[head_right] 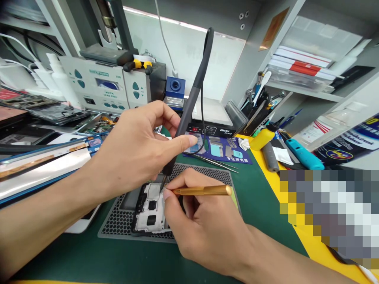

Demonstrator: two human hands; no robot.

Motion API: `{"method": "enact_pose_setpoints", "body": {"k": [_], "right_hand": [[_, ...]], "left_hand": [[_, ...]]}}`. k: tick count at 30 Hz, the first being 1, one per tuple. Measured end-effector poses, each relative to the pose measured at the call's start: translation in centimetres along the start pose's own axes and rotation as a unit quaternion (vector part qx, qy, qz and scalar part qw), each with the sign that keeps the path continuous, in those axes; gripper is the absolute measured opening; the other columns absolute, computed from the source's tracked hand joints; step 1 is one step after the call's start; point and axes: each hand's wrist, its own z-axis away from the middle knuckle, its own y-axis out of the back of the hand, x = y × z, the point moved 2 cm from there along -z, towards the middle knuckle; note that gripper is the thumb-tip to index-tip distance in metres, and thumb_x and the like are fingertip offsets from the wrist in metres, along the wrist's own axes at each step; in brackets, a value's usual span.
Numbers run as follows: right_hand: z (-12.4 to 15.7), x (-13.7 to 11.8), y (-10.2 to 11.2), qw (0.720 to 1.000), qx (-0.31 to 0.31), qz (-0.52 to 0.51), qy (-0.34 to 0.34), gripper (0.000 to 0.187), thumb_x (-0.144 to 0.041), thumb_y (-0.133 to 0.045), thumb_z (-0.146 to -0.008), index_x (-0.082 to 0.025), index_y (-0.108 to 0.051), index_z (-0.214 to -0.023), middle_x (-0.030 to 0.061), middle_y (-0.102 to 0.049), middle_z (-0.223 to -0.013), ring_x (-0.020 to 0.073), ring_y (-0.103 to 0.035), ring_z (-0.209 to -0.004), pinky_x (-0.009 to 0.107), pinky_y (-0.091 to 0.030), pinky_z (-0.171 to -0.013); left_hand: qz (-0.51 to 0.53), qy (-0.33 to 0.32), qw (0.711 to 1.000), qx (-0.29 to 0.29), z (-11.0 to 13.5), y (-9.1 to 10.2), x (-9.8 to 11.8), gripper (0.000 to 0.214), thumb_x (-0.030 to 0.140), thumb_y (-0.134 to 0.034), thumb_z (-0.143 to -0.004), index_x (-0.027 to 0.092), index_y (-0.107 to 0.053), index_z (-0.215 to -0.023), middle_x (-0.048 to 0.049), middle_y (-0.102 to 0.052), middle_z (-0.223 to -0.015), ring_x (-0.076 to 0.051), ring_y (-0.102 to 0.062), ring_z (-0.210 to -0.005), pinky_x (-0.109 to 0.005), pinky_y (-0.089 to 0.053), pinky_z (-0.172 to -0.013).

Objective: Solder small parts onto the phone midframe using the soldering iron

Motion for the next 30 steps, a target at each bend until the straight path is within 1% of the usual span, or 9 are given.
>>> {"method": "enact_pose_setpoints", "body": {"k": [6, 13, 20, 23, 25, 30], "right_hand": [[-0.04, -0.03, -0.06, 1.0, 0.0, -0.002, -0.006, 0.013, -0.011, -0.061, -0.094, -0.024, -0.063, -0.089, -0.0025, -0.061, -0.073, 0.0126, -0.052, -0.056, 0.027, -0.04, -0.049], [0.05, -0.12, 0.02, 1.0, -0.003, -0.001, -0.011, 0.015, -0.011, -0.061, -0.093, -0.024, -0.061, -0.087, -0.0026, -0.059, -0.07, 0.0127, -0.05, -0.054, 0.028, -0.039, -0.047], [-0.12, -0.09, 0.11, 1.0, -0.005, 0.013, -0.012, 0.014, -0.012, -0.061, -0.093, -0.024, -0.063, -0.087, -0.0024, -0.06, -0.07, 0.0124, -0.05, -0.052, 0.028, -0.039, -0.047], [-0.22, -0.11, 0.22, 1.0, 0.01, 0.01, -0.006, 0.014, -0.012, -0.062, -0.093, -0.024, -0.062, -0.085, -0.0038, -0.057, -0.068, 0.0116, -0.048, -0.051, 0.027, -0.038, -0.046], [-0.2, -0.14, 0.22, 1.0, 0.005, 0.016, -0.007, 0.015, -0.011, -0.062, -0.092, -0.024, -0.062, -0.084, -0.0043, -0.056, -0.067, 0.0111, -0.048, -0.05, 0.027, -0.038, -0.046], [-0.07, -0.2, 0.21, 1.0, 0.005, 0.016, -0.006, 0.013, -0.012, -0.062, -0.092, -0.023, -0.063, -0.085, -0.003, -0.059, -0.069, 0.0121, -0.05, -0.053, 0.027, -0.039, -0.047]], "left_hand": [[0.014, -0.006, 1.0, -0.01, -0.03, 0.02, -0.13, 0.022, 0.03, -0.074, -0.084, 0.026, -0.053, -0.079, 0.0007, -0.061, -0.066, -0.022, -0.063, -0.074, -0.032, -0.041, -0.054], [0.012, -0.007, 1.0, -0.008, -0.15, 0.09, 0.06, 0.022, 0.026, -0.074, -0.084, 0.028, -0.053, -0.077, -0.0017, -0.068, -0.074, -0.024, -0.064, -0.076, -0.033, -0.04, -0.053], [0.007, -0.012, 1.0, -0.012, -0.17, 0.16, 0.23, 0.021, 0.026, -0.074, -0.085, 0.027, -0.054, -0.078, -0.002, -0.068, -0.073, -0.024, -0.065, -0.077, -0.032, -0.041, -0.052], [0.003, -0.015, 1.0, -0.014, -0.2, 0.13, 0.21, 0.019, 0.024, -0.072, -0.086, 0.026, -0.054, -0.079, -0.0015, -0.067, -0.073, -0.023, -0.066, -0.079, -0.031, -0.042, -0.052], [0.002, -0.016, 1.0, -0.016, -0.21, 0.11, 0.18, 0.02, 0.024, -0.073, -0.086, 0.025, -0.054, -0.08, -0.0015, -0.067, -0.074, -0.023, -0.066, -0.08, -0.03, -0.042, -0.052], [0.004, -0.015, 1.0, -0.016, -0.13, 0.11, 0.22, 0.02, 0.025, -0.072, -0.086, 0.026, -0.054, -0.079, -0.0011, -0.066, -0.073, -0.022, -0.066, -0.078, -0.031, -0.042, -0.052]]}}
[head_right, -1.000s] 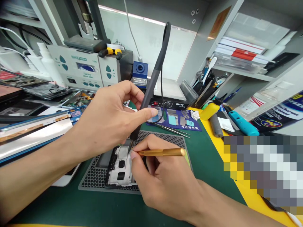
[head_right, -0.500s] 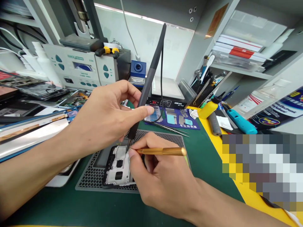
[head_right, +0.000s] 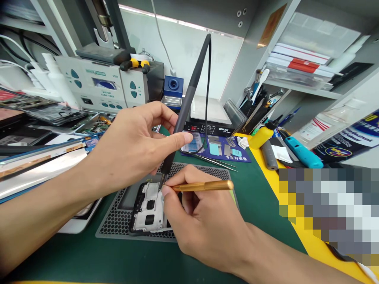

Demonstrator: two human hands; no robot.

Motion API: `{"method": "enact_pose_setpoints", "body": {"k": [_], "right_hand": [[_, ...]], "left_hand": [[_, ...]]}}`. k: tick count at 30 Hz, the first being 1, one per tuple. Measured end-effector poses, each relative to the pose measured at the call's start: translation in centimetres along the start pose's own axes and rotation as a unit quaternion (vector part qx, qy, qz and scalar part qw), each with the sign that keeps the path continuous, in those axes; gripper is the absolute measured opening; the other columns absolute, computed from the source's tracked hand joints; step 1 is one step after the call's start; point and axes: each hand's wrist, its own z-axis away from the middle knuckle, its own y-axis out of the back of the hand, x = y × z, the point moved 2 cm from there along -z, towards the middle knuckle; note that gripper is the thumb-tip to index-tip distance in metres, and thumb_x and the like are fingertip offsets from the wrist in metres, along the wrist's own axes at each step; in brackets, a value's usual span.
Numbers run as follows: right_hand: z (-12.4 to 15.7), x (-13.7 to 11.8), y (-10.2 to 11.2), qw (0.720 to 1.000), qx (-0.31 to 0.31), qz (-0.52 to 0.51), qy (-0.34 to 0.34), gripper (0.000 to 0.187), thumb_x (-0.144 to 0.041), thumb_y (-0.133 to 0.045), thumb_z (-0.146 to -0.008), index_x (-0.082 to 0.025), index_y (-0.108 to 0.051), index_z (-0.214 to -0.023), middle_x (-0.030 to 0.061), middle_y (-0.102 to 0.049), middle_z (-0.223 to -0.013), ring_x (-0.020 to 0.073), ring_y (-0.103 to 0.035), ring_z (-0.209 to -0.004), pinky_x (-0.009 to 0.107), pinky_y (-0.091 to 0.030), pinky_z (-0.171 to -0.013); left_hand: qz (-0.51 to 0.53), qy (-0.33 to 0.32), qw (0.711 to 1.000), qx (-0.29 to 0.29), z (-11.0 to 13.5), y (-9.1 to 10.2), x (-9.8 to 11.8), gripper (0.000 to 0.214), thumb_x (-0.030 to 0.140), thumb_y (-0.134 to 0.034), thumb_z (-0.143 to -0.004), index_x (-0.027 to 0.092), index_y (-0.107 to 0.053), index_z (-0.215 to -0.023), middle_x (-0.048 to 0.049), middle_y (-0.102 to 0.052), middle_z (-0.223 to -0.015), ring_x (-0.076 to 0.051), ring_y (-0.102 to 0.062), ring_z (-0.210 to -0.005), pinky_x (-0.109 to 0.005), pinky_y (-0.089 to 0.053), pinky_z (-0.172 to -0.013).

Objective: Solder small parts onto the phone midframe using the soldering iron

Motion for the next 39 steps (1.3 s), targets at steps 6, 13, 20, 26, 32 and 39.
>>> {"method": "enact_pose_setpoints", "body": {"k": [6, 13, 20, 26, 32, 39], "right_hand": [[0.04, 0.1, 0.01, 1.0, 0.003, 0.005, 0.004, 0.013, -0.012, -0.062, -0.093, -0.024, -0.063, -0.086, -0.0029, -0.06, -0.069, 0.0122, -0.05, -0.053, 0.028, -0.039, -0.047], [0.0, 0.11, -0.05, 1.0, 0.007, -0.007, 0.005, 0.013, -0.012, -0.062, -0.094, -0.023, -0.063, -0.087, -0.0027, -0.062, -0.072, 0.0121, -0.051, -0.055, 0.027, -0.04, -0.049], [0.03, 0.06, -0.03, 1.0, 0.005, -0.002, -0.001, 0.014, -0.013, -0.062, -0.094, -0.023, -0.064, -0.085, -0.0038, -0.058, -0.067, 0.0112, -0.048, -0.051, 0.027, -0.038, -0.046], [0.03, 0.08, -0.02, 1.0, 0.003, -0.004, -0.001, 0.013, -0.015, -0.062, -0.094, -0.023, -0.063, -0.085, -0.0027, -0.059, -0.068, 0.0126, -0.051, -0.053, 0.027, -0.039, -0.047], [-0.05, 0.3, -0.01, 1.0, 0.005, -0.009, -0.01, 0.013, -0.016, -0.061, -0.095, -0.023, -0.063, -0.084, -0.0026, -0.06, -0.068, 0.0129, -0.051, -0.054, 0.027, -0.039, -0.047], [0.15, 0.25, 0.0, 1.0, -0.001, -0.018, -0.009, 0.014, -0.016, -0.061, -0.095, -0.023, -0.061, -0.083, -0.0031, -0.058, -0.066, 0.0126, -0.049, -0.052, 0.027, -0.038, -0.046]], "left_hand": [[-0.002, 0.001, 1.0, 0.0, -0.01, -0.03, -0.07, 0.018, 0.024, -0.072, -0.087, 0.026, -0.056, -0.08, 0.0001, -0.063, -0.066, -0.022, -0.064, -0.073, -0.031, -0.042, -0.054], [-0.001, -0.001, 1.0, -0.001, -0.06, 0.04, -0.14, 0.018, 0.025, -0.073, -0.086, 0.025, -0.056, -0.079, 0.001, -0.06, -0.062, -0.021, -0.062, -0.068, -0.032, -0.041, -0.054], [-0.01, 0.0, 1.0, -0.006, -0.18, 0.17, -0.32, 0.015, 0.026, -0.07, -0.089, 0.026, -0.057, -0.08, 0.001, -0.058, -0.062, -0.022, -0.06, -0.071, -0.032, -0.04, -0.055], [-0.013, -0.004, 1.0, -0.003, -0.17, 0.1, -0.35, 0.014, 0.024, -0.071, -0.088, 0.024, -0.058, -0.081, 0.0013, -0.056, -0.062, -0.021, -0.061, -0.072, -0.03, -0.039, -0.052], [-0.016, -0.014, 1.0, -0.004, -0.09, 0.09, -0.36, 0.014, 0.025, -0.07, -0.089, 0.024, -0.058, -0.081, 0.0007, -0.056, -0.066, -0.021, -0.059, -0.077, -0.03, -0.038, -0.054], [-0.013, -0.013, 1.0, -0.003, 0.05, 0.09, -0.5, 0.009, 0.025, -0.069, -0.09, 0.022, -0.061, -0.085, 0.001, -0.059, -0.067, -0.017, -0.055, -0.066, -0.029, -0.033, -0.051]]}}
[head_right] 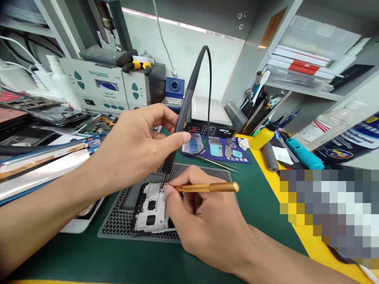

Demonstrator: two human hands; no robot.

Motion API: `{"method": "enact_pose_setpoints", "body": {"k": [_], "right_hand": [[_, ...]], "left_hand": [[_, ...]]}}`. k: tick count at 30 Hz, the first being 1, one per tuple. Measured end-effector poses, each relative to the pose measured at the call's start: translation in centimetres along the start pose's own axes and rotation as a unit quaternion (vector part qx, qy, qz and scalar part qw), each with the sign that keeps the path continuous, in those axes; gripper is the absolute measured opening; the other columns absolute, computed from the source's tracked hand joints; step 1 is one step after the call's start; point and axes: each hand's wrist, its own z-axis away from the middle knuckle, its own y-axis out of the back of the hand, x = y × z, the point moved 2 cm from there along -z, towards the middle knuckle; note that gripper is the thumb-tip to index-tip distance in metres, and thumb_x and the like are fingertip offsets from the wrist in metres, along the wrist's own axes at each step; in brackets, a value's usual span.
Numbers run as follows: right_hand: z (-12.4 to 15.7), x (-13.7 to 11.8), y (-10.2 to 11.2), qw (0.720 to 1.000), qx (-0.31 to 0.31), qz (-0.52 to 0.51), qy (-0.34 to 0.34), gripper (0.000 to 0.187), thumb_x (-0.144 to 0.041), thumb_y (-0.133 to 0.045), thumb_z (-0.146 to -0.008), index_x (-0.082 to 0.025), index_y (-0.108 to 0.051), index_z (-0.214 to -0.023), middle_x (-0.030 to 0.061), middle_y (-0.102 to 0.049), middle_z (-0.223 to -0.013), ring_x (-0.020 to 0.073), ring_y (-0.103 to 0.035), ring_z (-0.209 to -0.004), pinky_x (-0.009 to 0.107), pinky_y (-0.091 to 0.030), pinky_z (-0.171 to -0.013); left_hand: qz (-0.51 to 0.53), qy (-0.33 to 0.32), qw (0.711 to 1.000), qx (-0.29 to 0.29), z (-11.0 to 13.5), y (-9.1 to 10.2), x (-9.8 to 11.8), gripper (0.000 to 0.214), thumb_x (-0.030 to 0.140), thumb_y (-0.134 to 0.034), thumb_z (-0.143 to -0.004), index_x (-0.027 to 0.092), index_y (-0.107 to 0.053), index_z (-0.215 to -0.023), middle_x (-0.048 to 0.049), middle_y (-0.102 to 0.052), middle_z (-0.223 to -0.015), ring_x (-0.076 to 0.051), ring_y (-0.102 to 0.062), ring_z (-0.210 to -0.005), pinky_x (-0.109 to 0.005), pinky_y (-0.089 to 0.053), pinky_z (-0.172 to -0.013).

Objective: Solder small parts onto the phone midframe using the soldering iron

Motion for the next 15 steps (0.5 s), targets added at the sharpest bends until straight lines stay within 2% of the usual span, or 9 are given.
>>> {"method": "enact_pose_setpoints", "body": {"k": [7, 15], "right_hand": [[-0.09, -0.03, 0.02, 1.0, 0.0, 0.012, 0.002, 0.013, -0.016, -0.061, -0.095, -0.023, -0.062, -0.084, -0.0036, -0.058, -0.066, 0.0117, -0.049, -0.052, 0.027, -0.038, -0.046], [0.01, 0.1, -0.09, 1.0, 0.001, 0.022, 0.015, 0.012, -0.015, -0.061, -0.094, -0.022, -0.062, -0.084, -0.0052, -0.057, -0.065, 0.0095, -0.047, -0.05, 0.025, -0.037, -0.045]], "left_hand": [[0.009, -0.012, 1.0, 0.002, -0.09, -0.15, 0.06, 0.011, 0.022, -0.071, -0.089, 0.02, -0.061, -0.084, -0.0011, -0.063, -0.078, -0.016, -0.056, -0.072, -0.028, -0.033, -0.052], [0.014, -0.016, 1.0, -0.004, -0.19, -0.1, -0.14, 0.011, 0.023, -0.071, -0.089, 0.021, -0.062, -0.083, -0.0008, -0.061, -0.076, -0.018, -0.056, -0.075, -0.029, -0.034, -0.053]]}}
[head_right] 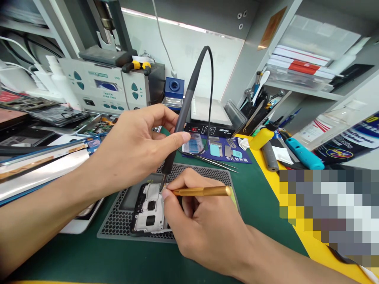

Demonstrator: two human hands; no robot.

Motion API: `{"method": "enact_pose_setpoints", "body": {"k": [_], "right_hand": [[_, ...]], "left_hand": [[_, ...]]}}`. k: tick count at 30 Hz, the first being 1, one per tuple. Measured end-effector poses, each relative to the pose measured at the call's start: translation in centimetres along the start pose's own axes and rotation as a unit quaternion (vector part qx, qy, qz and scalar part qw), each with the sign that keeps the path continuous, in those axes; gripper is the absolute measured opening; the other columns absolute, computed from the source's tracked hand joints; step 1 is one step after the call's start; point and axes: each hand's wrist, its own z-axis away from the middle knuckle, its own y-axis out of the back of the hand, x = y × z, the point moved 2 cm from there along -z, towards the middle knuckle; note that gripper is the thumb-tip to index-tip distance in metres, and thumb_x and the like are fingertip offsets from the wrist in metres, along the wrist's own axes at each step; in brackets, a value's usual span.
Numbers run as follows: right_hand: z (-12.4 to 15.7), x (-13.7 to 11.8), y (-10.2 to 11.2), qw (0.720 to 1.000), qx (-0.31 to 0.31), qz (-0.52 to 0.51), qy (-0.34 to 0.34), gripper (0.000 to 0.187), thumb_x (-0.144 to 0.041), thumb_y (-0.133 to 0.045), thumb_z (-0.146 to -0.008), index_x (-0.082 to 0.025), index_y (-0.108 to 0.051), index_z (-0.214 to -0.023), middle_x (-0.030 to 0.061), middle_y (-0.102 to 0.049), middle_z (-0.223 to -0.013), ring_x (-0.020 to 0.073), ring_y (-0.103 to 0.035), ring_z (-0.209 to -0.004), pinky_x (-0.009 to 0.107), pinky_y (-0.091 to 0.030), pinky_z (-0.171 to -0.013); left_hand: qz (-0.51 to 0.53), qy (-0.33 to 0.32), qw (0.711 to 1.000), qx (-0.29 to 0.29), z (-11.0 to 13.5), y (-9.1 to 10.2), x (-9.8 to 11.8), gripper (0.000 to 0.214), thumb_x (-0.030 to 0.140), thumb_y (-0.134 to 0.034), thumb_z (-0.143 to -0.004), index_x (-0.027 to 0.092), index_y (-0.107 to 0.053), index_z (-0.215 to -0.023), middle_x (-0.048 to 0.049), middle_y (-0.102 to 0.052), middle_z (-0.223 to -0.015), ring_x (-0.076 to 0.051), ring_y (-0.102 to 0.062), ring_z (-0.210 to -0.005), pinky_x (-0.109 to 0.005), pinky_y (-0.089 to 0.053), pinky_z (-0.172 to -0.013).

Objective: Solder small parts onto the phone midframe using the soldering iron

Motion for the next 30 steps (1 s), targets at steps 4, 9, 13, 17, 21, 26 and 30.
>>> {"method": "enact_pose_setpoints", "body": {"k": [4, 9, 13, 17, 21, 26, 30], "right_hand": [[-0.03, -0.04, 0.05, 1.0, 0.007, -0.003, 0.001, 0.012, -0.014, -0.061, -0.094, -0.022, -0.062, -0.084, -0.0053, -0.057, -0.066, 0.0094, -0.047, -0.05, 0.025, -0.037, -0.045], [-0.24, -0.32, 0.13, 1.0, 0.017, -0.009, 0.006, 0.013, -0.014, -0.061, -0.093, -0.022, -0.062, -0.083, -0.0047, -0.057, -0.065, 0.0101, -0.048, -0.051, 0.025, -0.038, -0.044], [-0.31, -0.33, 0.1, 1.0, 0.013, -0.007, 0.0, 0.014, -0.013, -0.061, -0.092, -0.023, -0.062, -0.083, -0.005, -0.056, -0.065, 0.0097, -0.048, -0.05, 0.024, -0.038, -0.044], [-0.29, -0.28, 0.08, 1.0, 0.001, -0.006, -0.008, 0.014, -0.012, -0.061, -0.092, -0.023, -0.062, -0.084, -0.0053, -0.056, -0.065, 0.0098, -0.049, -0.05, 0.024, -0.038, -0.044], [-0.28, -0.29, 0.14, 1.0, 0.005, 0.0, -0.004, 0.014, -0.012, -0.061, -0.092, -0.023, -0.062, -0.084, -0.005, -0.056, -0.066, 0.01, -0.049, -0.051, 0.024, -0.038, -0.044], [-0.2, -0.3, 0.05, 1.0, 0.009, -0.003, 0.004, 0.014, -0.011, -0.061, -0.093, -0.023, -0.062, -0.085, -0.0052, -0.056, -0.066, 0.0094, -0.048, -0.051, 0.024, -0.038, -0.044], [-0.06, -0.36, 0.06, 1.0, 0.003, 0.013, 0.01, 0.013, -0.01, -0.062, -0.092, -0.022, -0.062, -0.086, -0.0058, -0.056, -0.066, 0.0087, -0.047, -0.05, 0.024, -0.037, -0.044]], "left_hand": [[-0.001, -0.011, 1.0, 0.006, -0.07, -0.06, -0.19, 0.009, 0.021, -0.07, -0.09, 0.019, -0.064, -0.084, 0.0, -0.061, -0.076, -0.017, -0.056, -0.075, -0.029, -0.037, -0.058], [-0.005, -0.018, 1.0, 0.0, -0.15, -0.07, -0.19, 0.012, 0.02, -0.068, -0.092, 0.019, -0.064, -0.08, 0.0011, -0.059, -0.069, -0.017, -0.057, -0.072, -0.029, -0.039, -0.059], [-0.01, -0.016, 1.0, -0.02, -0.12, -0.08, -0.13, 0.02, 0.023, -0.064, -0.095, 0.02, -0.061, -0.075, 0.0036, -0.053, -0.061, -0.015, -0.052, -0.062, -0.028, -0.037, -0.053], [-0.002, -0.015, 0.999, -0.029, -0.11, -0.22, -0.26, 0.015, 0.024, -0.062, -0.097, 0.02, -0.066, -0.083, 0.0061, -0.053, -0.06, -0.01, -0.046, -0.052, -0.026, -0.037, -0.051], [-0.001, -0.015, 0.999, -0.03, -0.05, -0.24, -0.41, 0.013, 0.024, -0.061, -0.098, 0.018, -0.069, -0.089, 0.0066, -0.056, -0.062, -0.008, -0.043, -0.048, -0.026, -0.037, -0.05], [0.003, -0.011, 0.999, -0.034, 0.05, -0.17, -0.41, 0.014, 0.025, -0.061, -0.098, 0.018, -0.069, -0.089, 0.0083, -0.052, -0.058, -0.006, -0.037, -0.043, -0.025, -0.035, -0.046], [0.004, -0.004, 0.999, -0.037, 0.02, -0.22, -0.41, 0.013, 0.025, -0.062, -0.098, 0.018, -0.07, -0.091, 0.0086, -0.052, -0.058, -0.005, -0.035, -0.041, -0.025, -0.033, -0.045]]}}
